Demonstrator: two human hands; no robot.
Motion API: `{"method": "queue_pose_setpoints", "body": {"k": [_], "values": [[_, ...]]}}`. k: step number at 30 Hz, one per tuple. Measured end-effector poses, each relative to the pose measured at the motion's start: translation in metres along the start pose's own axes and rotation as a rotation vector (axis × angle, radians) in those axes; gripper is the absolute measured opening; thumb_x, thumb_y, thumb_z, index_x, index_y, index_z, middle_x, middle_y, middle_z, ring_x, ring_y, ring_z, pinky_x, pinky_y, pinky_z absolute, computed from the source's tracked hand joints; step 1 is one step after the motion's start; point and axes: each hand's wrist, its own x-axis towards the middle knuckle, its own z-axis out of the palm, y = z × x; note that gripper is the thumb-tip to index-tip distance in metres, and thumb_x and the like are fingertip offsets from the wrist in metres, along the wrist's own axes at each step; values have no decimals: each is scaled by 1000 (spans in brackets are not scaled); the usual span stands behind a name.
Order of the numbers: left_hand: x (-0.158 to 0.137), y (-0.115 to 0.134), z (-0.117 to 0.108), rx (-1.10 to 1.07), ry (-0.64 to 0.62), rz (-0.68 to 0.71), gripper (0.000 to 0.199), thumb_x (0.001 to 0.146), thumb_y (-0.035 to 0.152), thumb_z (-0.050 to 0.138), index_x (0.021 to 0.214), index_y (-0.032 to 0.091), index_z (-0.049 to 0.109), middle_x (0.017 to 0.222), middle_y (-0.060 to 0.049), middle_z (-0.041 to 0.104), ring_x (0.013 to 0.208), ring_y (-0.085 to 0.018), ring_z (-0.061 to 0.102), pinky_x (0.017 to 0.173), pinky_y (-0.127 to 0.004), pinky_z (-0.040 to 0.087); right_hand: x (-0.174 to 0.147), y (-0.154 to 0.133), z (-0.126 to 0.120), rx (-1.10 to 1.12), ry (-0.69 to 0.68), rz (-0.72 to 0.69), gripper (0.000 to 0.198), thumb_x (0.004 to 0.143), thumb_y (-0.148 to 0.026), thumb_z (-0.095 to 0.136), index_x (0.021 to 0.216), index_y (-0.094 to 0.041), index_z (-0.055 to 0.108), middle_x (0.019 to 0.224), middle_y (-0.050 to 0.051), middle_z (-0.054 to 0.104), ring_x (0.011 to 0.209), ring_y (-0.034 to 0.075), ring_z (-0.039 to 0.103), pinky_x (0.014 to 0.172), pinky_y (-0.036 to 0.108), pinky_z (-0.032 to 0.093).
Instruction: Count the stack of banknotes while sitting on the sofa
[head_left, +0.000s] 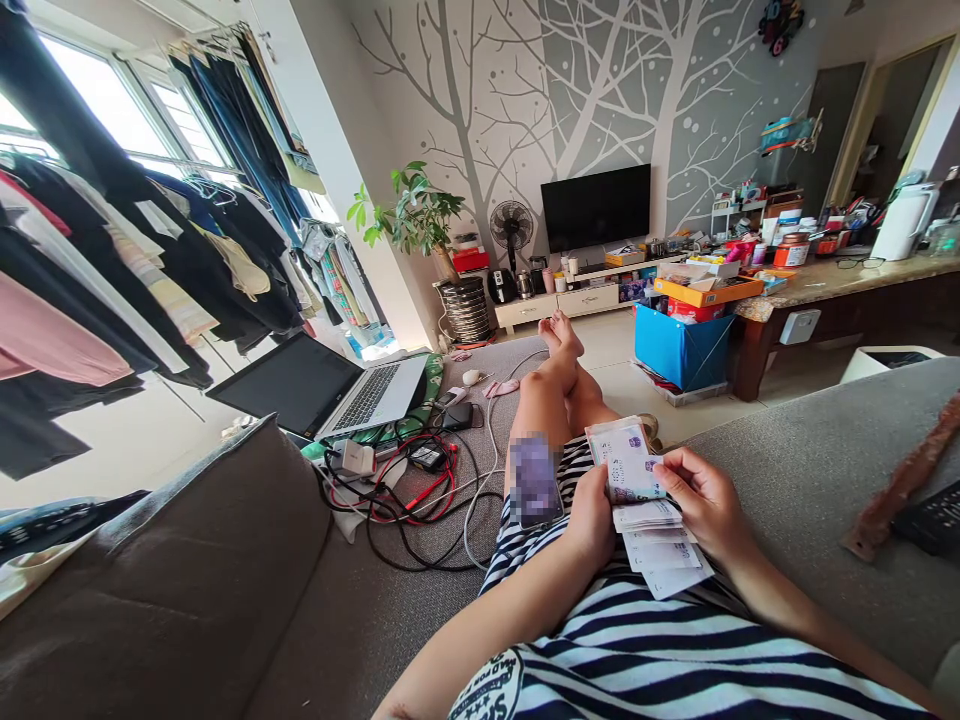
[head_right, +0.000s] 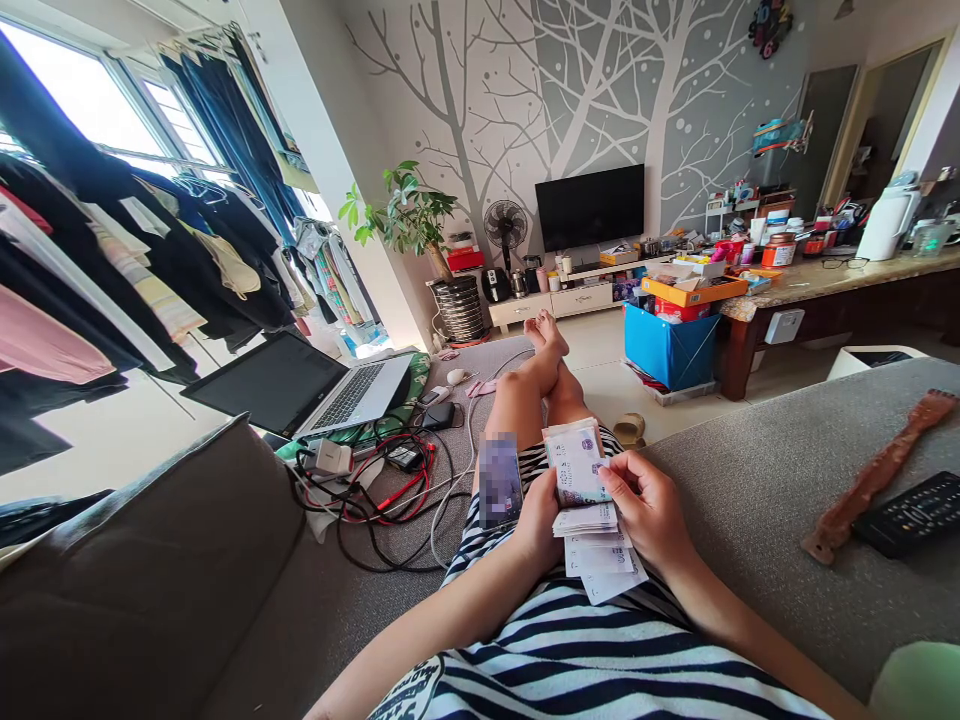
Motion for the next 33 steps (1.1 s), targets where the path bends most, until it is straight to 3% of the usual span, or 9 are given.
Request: {"method": "queue_pose_setpoints", "body": {"k": [25, 33], "values": [[-1, 6, 1, 52, -39, 19, 26, 74, 42, 69, 73, 17, 69, 78, -5, 68, 78, -22, 59, 81, -35, 46, -2, -1, -1, -1, -13, 11, 43, 91, -62, 65, 77, -22, 65, 67, 2, 63, 62, 18, 56, 57, 27, 45], [-3, 8, 4, 36, -39, 17, 24, 75, 41, 69, 74, 17, 71, 80, -5, 72, 79, -23, 61, 82, -35, 47, -2, -4, -1, 12, -8, -8, 44, 91, -63, 64, 76, -22, 67, 67, 2, 62, 61, 18, 56, 56, 27, 45]]}}
